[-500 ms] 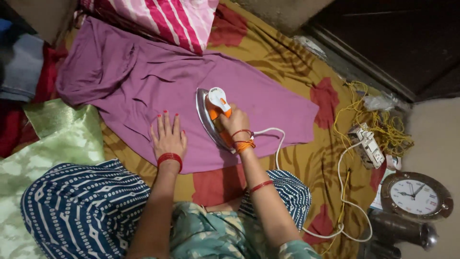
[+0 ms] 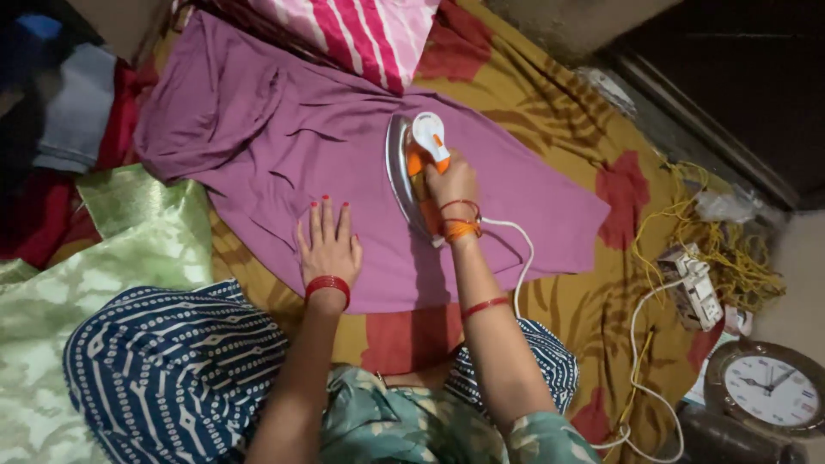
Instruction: Ironing and folding a purple garment on a bed.
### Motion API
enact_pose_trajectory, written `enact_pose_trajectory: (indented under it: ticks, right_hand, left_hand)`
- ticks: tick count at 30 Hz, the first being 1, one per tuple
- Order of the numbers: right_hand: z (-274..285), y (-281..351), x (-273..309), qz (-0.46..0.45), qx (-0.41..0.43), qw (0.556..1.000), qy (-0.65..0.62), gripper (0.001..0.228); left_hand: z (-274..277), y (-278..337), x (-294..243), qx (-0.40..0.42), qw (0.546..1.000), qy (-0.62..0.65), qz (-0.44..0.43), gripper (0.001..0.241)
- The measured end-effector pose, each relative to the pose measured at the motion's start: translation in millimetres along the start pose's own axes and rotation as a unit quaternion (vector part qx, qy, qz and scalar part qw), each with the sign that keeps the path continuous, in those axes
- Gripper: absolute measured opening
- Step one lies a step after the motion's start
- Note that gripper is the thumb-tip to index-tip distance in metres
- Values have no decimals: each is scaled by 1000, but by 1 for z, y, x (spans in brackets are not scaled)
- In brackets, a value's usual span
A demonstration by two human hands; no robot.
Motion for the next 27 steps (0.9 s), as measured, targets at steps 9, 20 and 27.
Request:
enact_pose_trajectory:
  ticks: [9, 20, 27]
  right_hand:
    - [-14, 2, -8, 61, 18, 997, -40, 31]
    - [-11, 88, 1, 136, 91, 986, -1, 42]
    - [-8, 81, 17, 55, 111, 991, 54, 35]
  left_hand:
    - [-1, 1, 0, -31, 999, 13, -9, 64]
    - [-11, 7, 4, -16, 1000, 1, 3, 72]
    - [-5, 4, 3, -15, 1000, 20, 5, 69]
Point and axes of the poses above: each hand's wrist, its own y-axis away from the middle knuckle, its own z-axis out of the back of the hand, x = y × z, the point moved 4 cm from there along -y, towards the middle knuckle, and after that the axes turned 15 degrees about -z, right-handed, at the moved point
